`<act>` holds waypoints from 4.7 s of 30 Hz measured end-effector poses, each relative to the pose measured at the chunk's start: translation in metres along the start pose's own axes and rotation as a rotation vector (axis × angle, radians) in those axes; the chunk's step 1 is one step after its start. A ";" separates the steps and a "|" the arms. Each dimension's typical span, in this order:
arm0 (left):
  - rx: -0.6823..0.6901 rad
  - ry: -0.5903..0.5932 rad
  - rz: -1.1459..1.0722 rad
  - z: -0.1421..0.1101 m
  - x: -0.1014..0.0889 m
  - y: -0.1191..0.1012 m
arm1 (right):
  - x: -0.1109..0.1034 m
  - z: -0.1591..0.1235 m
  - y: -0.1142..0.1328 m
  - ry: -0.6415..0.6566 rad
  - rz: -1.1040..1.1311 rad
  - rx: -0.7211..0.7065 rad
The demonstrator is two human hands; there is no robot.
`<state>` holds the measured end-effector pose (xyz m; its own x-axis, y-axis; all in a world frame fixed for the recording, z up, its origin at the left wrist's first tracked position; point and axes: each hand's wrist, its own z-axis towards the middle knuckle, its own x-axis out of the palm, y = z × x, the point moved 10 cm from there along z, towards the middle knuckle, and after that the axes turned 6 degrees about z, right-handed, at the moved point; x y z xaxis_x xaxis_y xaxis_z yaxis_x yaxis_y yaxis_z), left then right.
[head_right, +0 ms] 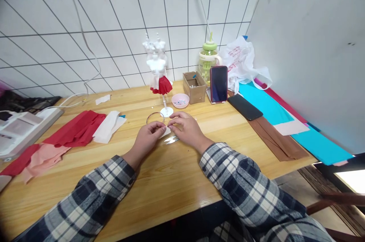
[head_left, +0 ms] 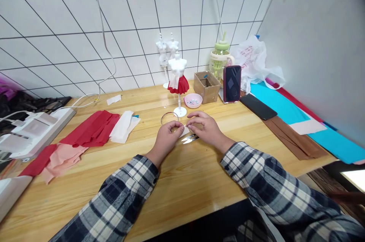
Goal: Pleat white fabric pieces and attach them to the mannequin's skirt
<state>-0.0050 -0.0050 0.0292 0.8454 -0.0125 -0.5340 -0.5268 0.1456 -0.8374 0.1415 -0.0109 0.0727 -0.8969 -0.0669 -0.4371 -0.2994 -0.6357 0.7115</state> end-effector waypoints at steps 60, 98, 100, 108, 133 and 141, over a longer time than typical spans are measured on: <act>0.148 -0.057 0.098 -0.004 -0.005 -0.021 | 0.013 -0.005 -0.018 0.034 0.272 0.263; 0.043 0.075 0.026 0.000 0.003 -0.006 | 0.012 -0.009 -0.047 0.084 0.444 0.470; 0.035 0.093 -0.009 0.000 0.006 -0.004 | 0.017 -0.010 -0.048 0.116 0.469 0.490; 0.024 0.073 -0.018 -0.002 0.005 -0.005 | 0.018 -0.011 -0.052 0.130 0.338 0.509; 0.062 0.064 -0.214 -0.001 0.000 -0.004 | 0.022 -0.009 -0.053 0.134 0.569 0.516; 0.038 0.086 -0.226 -0.004 -0.001 -0.010 | 0.018 -0.008 -0.050 0.121 0.521 0.503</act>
<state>-0.0010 -0.0105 0.0375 0.9297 -0.1332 -0.3434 -0.3205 0.1665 -0.9325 0.1432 0.0136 0.0250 -0.9302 -0.3670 -0.0098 0.0173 -0.0704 0.9974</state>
